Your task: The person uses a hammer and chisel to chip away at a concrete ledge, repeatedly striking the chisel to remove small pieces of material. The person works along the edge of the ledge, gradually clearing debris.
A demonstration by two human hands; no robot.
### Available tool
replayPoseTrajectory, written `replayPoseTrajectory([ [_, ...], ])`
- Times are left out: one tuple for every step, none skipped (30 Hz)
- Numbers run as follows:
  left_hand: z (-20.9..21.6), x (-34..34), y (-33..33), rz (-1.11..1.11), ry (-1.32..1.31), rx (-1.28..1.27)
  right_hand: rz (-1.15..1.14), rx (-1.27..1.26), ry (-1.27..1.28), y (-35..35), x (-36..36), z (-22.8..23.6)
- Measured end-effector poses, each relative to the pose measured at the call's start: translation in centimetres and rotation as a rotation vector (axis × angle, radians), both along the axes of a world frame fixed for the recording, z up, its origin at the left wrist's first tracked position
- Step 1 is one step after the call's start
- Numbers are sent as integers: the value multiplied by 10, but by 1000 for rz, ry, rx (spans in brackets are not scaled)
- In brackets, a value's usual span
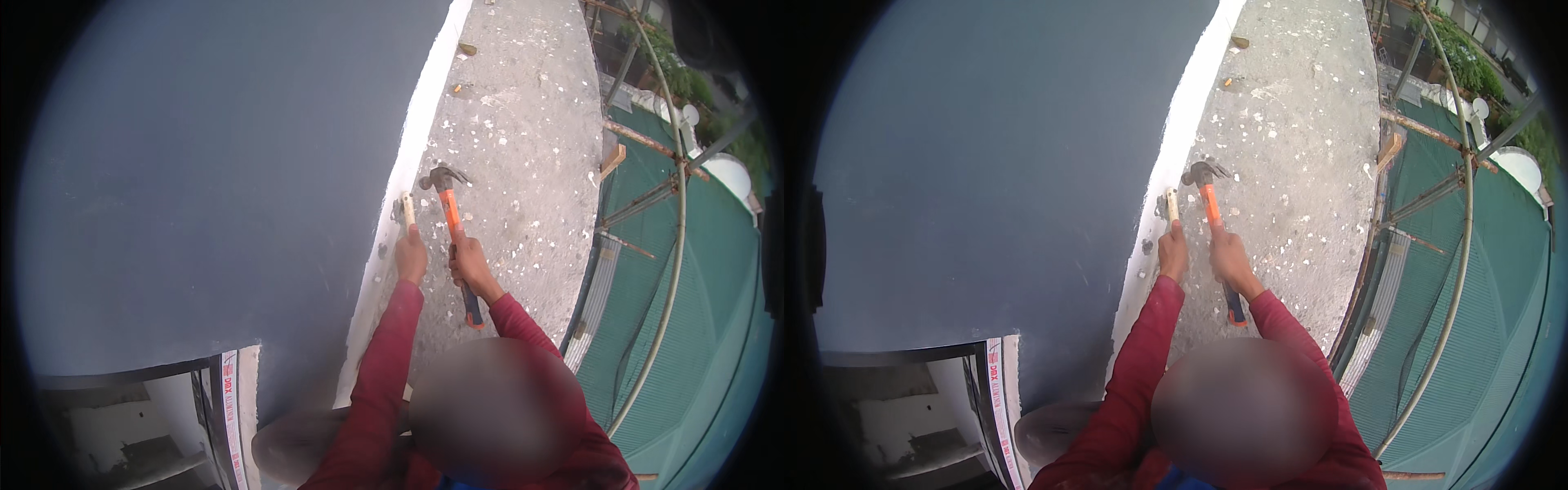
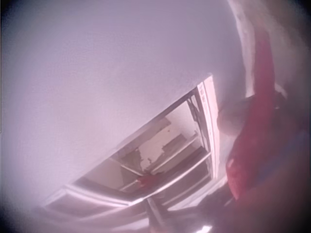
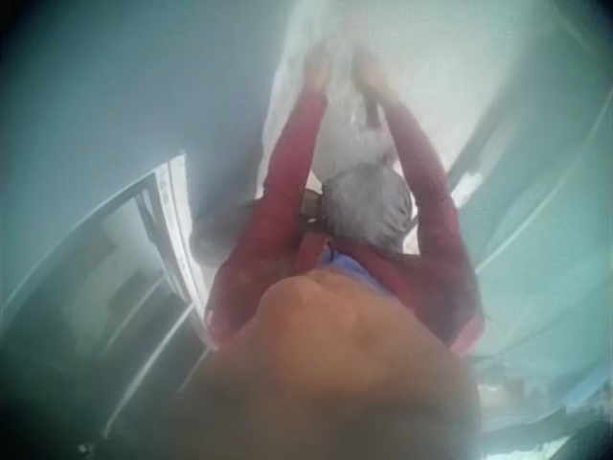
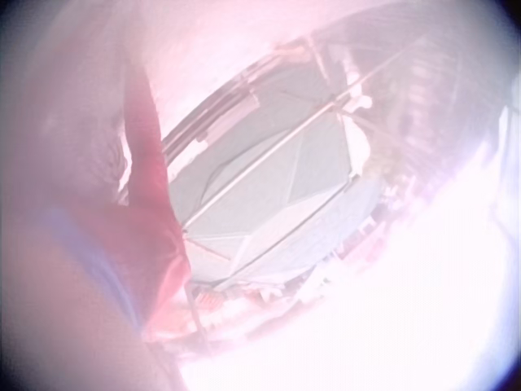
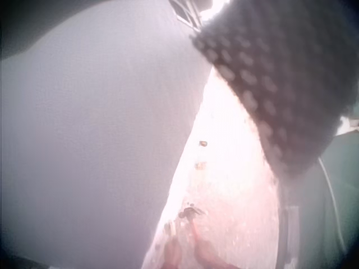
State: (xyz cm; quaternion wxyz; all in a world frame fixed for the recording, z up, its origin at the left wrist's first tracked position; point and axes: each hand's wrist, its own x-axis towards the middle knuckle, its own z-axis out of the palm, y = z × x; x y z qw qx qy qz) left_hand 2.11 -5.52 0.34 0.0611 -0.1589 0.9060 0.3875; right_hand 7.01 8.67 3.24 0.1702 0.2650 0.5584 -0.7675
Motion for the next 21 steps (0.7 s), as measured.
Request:
replayPoseTrajectory([
  [0, 0, 1, -10, -3, 4, 10, -32, 100, 2, 1, 2],
  [1, 0, 1, -12, -21, 17, -49, -16, 183, -1, 0, 3],
  [1, 1, 1, -2, -23, 33, -136, 31, 187, 0, 1, 4],
  [1, 1, 1, 17, -33, 58, -109, 82, 313, -1, 0, 3],
  [2, 2, 2, 46, -51, 86, -118, 166, 368, -2, 1, 3],
  [2, 1, 2, 40, -49, 95, -51, 226, 426, -1, -2, 1],
  [1, 1, 2, 44, -47, 110, -54, 166, 273, -3, -3, -1],
  [1, 0, 3, 53, -69, 132, 15, 81, 130, -1, -4, -3],
  [1, -1, 2, 41, -28, 111, 46, 5, 41, -2, -5, -5],
  [1, -1, 2, 46, -11, 104, 28, 22, 47, -1, -4, -7],
  [1, 0, 1, 59, -51, 93, 44, -29, 58, -2, -4, -8],
  [1, 0, 1, 31, -23, 81, 20, -52, 98, -3, -3, -8],
  [0, 0, 1, 17, -26, 78, -62, -16, 93, -3, -3, -8],
  [0, 1, 0, 26, -45, 68, -68, 0, 233, -4, -2, -7],
  [0, 2, 0, 36, -42, 97, -119, 57, 311, -3, -2, -5],
  [0, 2, 0, 58, -44, 123, -90, 91, 384, -3, -2, -3],
  [0, 2, 0, 87, -65, 161, -72, 86, 263, -1, -2, -2],
  [0, 2, 1, 79, -43, 141, 25, 61, 137, 1, -3, 0],
  [0, 2, 0, 81, -47, 126, 119, 14, 83, 2, -4, 2],
  [0, 1, 0, 69, -22, 126, 97, 71, 35, 5, -4, 4],
  [0, 1, 0, 66, -28, 104, 122, 63, 41, 4, -3, 6],
])
